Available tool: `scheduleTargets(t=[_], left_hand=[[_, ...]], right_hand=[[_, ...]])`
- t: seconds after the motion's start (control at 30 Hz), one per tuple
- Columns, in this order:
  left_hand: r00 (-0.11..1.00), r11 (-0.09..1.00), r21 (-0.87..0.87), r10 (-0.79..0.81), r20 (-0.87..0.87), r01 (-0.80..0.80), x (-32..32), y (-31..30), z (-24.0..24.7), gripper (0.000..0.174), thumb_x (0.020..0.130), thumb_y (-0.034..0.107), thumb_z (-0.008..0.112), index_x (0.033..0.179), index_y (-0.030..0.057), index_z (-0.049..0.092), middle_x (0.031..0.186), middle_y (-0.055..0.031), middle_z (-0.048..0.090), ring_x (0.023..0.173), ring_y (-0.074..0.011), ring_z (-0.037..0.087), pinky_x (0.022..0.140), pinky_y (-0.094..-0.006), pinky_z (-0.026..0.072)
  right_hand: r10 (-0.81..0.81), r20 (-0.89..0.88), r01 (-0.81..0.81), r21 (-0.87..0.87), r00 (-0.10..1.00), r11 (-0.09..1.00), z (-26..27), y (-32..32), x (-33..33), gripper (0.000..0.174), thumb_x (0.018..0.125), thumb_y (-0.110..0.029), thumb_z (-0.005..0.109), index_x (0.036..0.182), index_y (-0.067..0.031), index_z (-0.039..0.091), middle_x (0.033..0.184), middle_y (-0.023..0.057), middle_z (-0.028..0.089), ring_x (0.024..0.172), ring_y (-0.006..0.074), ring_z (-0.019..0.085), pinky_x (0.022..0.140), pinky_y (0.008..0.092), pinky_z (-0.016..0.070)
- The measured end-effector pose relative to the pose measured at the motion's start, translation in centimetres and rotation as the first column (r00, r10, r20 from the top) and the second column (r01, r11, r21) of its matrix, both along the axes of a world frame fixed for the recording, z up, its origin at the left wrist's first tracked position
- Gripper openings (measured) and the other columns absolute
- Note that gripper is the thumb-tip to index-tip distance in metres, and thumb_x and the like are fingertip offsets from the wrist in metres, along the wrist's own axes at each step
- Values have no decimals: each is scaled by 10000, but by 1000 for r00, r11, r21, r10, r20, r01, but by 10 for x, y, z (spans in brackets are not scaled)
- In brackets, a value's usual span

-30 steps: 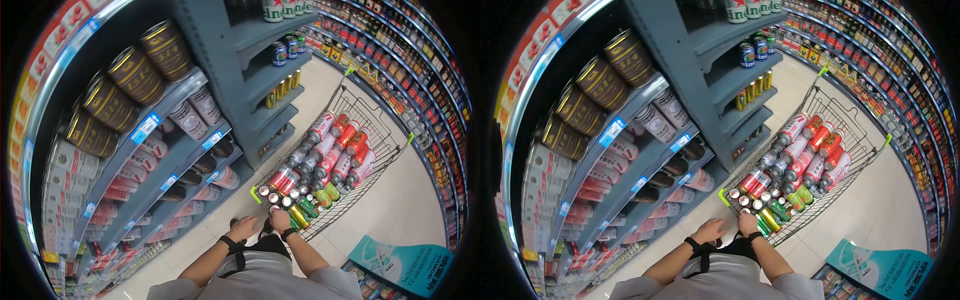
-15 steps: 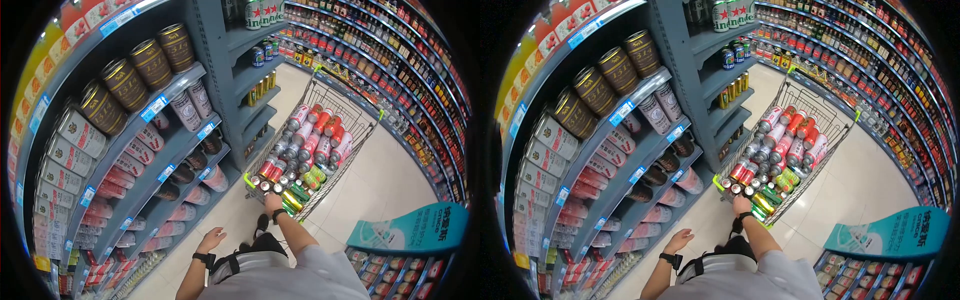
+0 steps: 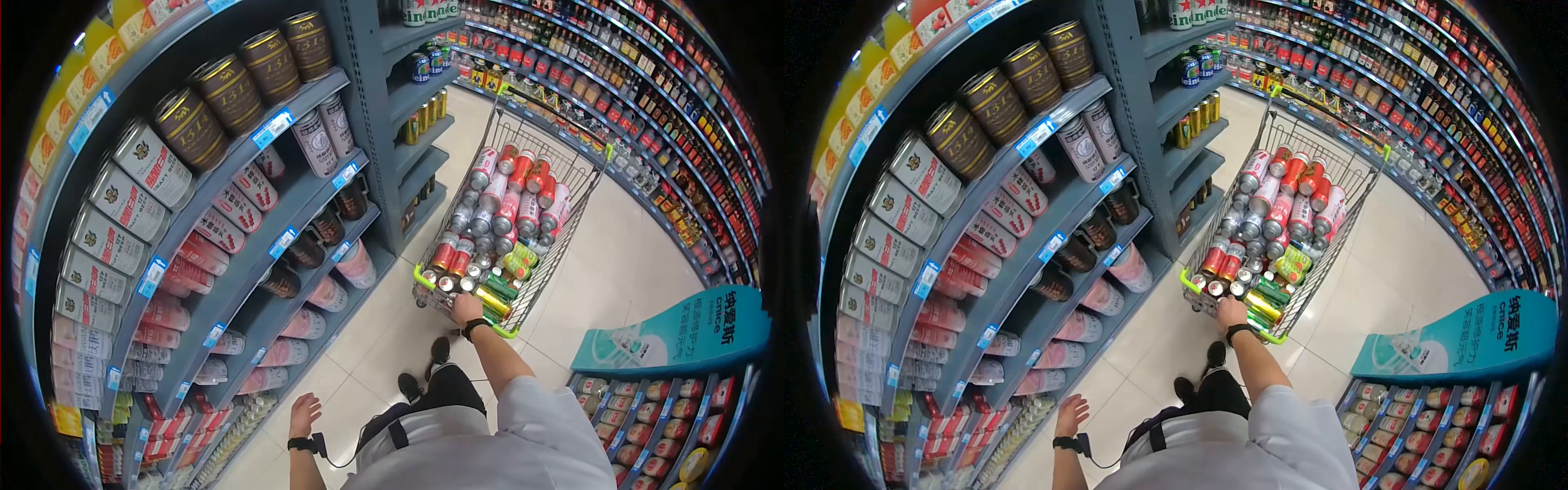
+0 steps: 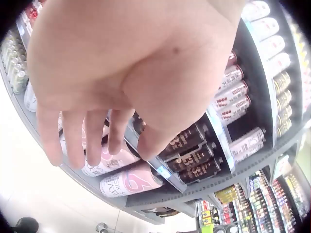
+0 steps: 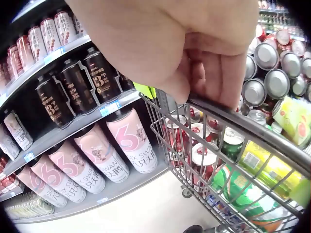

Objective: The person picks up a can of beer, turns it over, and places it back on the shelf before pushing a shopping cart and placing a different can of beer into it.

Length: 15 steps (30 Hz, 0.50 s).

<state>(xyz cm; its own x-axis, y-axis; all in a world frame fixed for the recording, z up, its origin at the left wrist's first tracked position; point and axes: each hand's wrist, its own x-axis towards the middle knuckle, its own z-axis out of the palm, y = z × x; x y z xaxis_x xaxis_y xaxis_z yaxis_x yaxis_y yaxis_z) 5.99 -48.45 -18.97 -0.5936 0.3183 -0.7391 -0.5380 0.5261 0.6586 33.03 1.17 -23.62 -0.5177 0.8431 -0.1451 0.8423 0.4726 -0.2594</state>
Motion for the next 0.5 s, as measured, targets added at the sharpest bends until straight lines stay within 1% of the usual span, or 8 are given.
scheduleTargets(t=[0.07, 0.1, 0.17, 0.2, 0.33, 0.37, 0.43, 0.5], left_hand=[[996, 996, -23, 87, -18, -87, 0, -21, -3, 395, 960, 317, 640, 1282, 93, 593, 1129, -83, 677, 994, -217, 663, 805, -383, 549], [996, 996, -19, 84, -20, -84, 2, -30, -3, 395, 960, 317, 640, 1282, 93, 593, 1129, -83, 677, 994, -217, 663, 805, -383, 549], [994, 990, -137, 23, -110, -38, 4, -38, -3, 380, 938, 324, 659, 1245, 106, 602, 1110, -83, 678, 972, -207, 660, 781, -365, 538], [993, 989, -138, 45, -105, -60, 5, -40, -5, 355, 912, 312, 679, 1200, 114, 619, 1067, -70, 679, 923, -190, 657, 740, -342, 527], [984, 987, -163, -19, -176, -11, 21, -17, -16, 304, 888, 250, 673, 1157, 110, 646, 1001, -51, 673, 858, -168, 653, 684, -325, 520], [983, 987, -158, -24, -181, -5, 27, -4, -16, 304, 888, 250, 673, 1157, 110, 646, 1001, -51, 673, 858, -168, 653, 684, -325, 520], [977, 976, -159, -168, -132, 146, 40, 22, -22, 362, 922, 303, 653, 1227, 115, 606, 1091, -60, 678, 949, -195, 665, 748, -356, 536], [959, 963, -118, -256, -123, 242, 57, 55, -23, 358, 935, 323, 649, 1218, 106, 612, 1106, -61, 679, 969, -189, 661, 771, -346, 531]], right_hand=[[6, -10, -6, 1, 1000, 1000, 3, -10, 12, 186, 848, -164, 613, 847, -27, 739, 929, 198, 708, 811, 367, 709, 739, 466, 574], [14, -17, -14, -1, 1000, 1000, 6, -17, 19, 190, 850, -170, 612, 848, -29, 739, 925, 199, 706, 808, 366, 709, 739, 468, 574], [-3, -21, 4, 23, 1000, 1000, 6, -30, 34, 184, 850, -165, 609, 832, -29, 732, 905, 193, 698, 822, 381, 705, 742, 481, 570], [-11, -31, 12, 8, 999, 1000, 7, -36, 43, 181, 852, -166, 610, 848, -28, 728, 926, 194, 694, 827, 381, 705, 737, 481, 571], [16, 35, -15, -37, 999, 999, 10, -54, 76, 192, 891, -161, 576, 956, -33, 703, 997, 177, 662, 826, 368, 709, 710, 473, 581], [34, 26, -33, -41, 999, 999, 9, -59, 85, 198, 900, -153, 543, 937, -26, 690, 1025, 186, 656, 833, 367, 706, 711, 482, 580], [81, 50, -80, -19, 995, 997, 8, -67, 105, 202, 906, -159, 540, 933, -33, 695, 1003, 178, 659, 818, 356, 704, 699, 465, 575], [92, 48, -92, -5, 995, 996, 3, -74, 123, 202, 913, -168, 540, 926, -45, 700, 980, 165, 662, 800, 347, 701, 689, 452, 571]])
